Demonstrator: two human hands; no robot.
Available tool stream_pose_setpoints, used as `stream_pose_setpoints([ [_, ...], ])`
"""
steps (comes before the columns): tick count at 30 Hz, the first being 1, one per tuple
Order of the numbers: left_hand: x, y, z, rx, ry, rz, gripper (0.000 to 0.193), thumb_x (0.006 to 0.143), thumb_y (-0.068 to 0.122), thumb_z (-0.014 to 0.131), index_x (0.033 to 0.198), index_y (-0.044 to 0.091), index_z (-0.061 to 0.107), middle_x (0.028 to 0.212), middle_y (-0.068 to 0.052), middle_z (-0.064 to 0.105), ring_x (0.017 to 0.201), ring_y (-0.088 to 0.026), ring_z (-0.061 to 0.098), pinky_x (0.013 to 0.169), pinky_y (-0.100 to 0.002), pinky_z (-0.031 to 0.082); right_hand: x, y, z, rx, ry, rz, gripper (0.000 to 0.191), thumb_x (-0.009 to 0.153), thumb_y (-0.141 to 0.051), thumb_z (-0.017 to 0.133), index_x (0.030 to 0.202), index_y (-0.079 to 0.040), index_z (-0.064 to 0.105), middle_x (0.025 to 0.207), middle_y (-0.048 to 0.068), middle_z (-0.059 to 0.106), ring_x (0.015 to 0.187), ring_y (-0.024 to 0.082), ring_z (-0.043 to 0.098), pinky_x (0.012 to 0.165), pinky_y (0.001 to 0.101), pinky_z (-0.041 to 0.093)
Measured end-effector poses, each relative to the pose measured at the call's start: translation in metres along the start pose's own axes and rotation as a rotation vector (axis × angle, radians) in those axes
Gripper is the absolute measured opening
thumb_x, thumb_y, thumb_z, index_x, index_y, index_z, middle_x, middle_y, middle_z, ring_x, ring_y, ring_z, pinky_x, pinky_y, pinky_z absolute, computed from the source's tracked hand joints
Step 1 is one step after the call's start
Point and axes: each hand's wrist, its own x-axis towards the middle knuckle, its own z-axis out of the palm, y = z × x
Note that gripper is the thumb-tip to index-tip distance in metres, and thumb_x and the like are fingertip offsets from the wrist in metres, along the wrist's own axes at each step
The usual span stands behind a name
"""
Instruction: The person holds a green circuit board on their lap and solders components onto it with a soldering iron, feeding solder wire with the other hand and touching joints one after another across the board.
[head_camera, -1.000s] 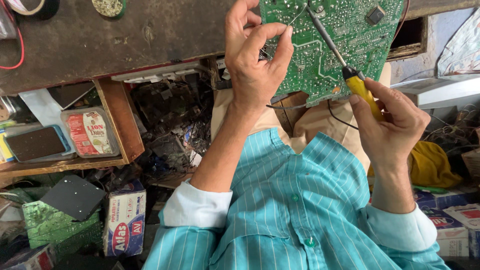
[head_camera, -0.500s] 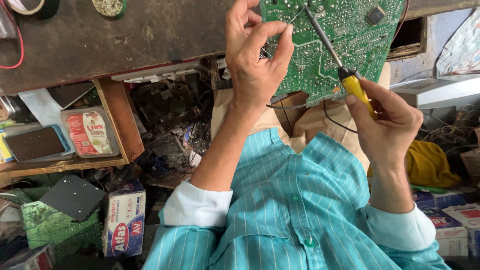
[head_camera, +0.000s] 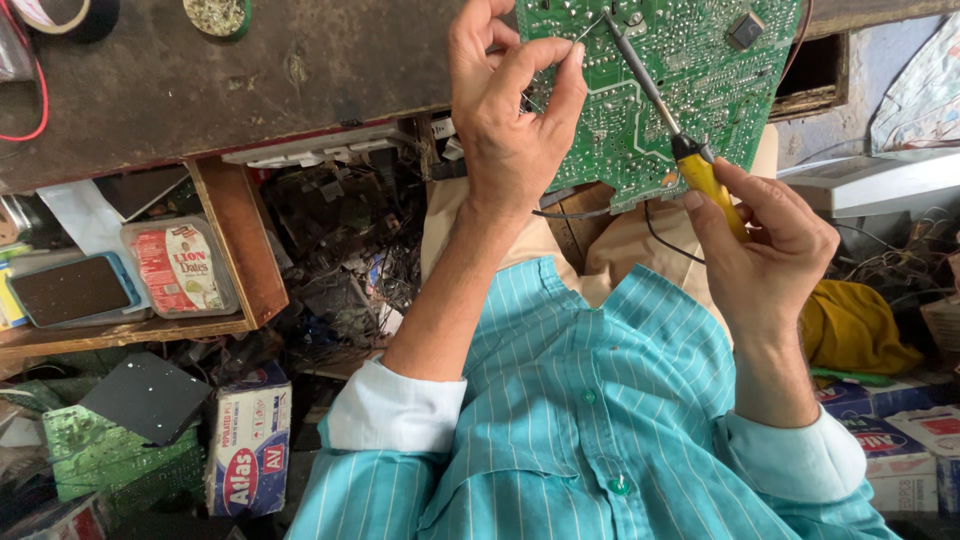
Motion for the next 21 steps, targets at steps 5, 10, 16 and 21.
stream_pose_setpoints([
  [5, 0.0008, -0.0023, -0.0008, -0.038, 0.0, 0.005, 0.018, 0.092, -0.001, 0.083, 0.1, 0.008, 0.07, 0.139, -0.007, 0.049, 0.088, -0.012, 0.059, 0.078, -0.026, 0.054, -0.0002, -0.0015, -0.0016, -0.075, -0.011, -0.055, 0.025, 0.102, -0.001, 0.087, 0.124, 0.001, 0.075, 0.094, 0.003, 0.069, 0.076, 0.003, 0.053, 0.063, 0.0169, 0.04],
  [10, -0.0014, -0.0017, -0.0035, -0.047, -0.012, -0.013, 0.018, 0.091, -0.001, 0.083, 0.099, 0.007, 0.069, 0.141, -0.007, 0.05, 0.088, -0.012, 0.058, 0.081, -0.027, 0.053, -0.0009, -0.0011, -0.0008, -0.031, 0.004, 0.003, 0.026, 0.102, 0.0, 0.088, 0.126, 0.001, 0.076, 0.091, 0.001, 0.067, 0.076, 0.002, 0.052, 0.064, 0.0159, 0.04],
  [16, -0.0007, -0.0022, -0.0048, -0.075, -0.022, -0.011, 0.017, 0.091, -0.002, 0.082, 0.098, 0.006, 0.069, 0.141, -0.008, 0.05, 0.088, -0.013, 0.058, 0.081, -0.027, 0.054, 0.0013, -0.0017, 0.0003, 0.166, 0.005, 0.165, 0.029, 0.1, 0.003, 0.081, 0.128, 0.002, 0.073, 0.107, 0.001, 0.074, 0.092, 0.002, 0.065, 0.079, 0.0153, 0.053],
  [21, -0.0006, -0.0011, -0.0049, -0.081, -0.023, -0.031, 0.017, 0.09, -0.002, 0.082, 0.098, 0.004, 0.068, 0.139, -0.008, 0.051, 0.088, -0.013, 0.058, 0.08, -0.027, 0.054, 0.001, -0.0032, -0.0003, 0.128, 0.013, 0.135, 0.028, 0.101, 0.003, 0.082, 0.128, 0.002, 0.074, 0.103, 0.001, 0.072, 0.088, 0.001, 0.062, 0.074, 0.0153, 0.049],
])
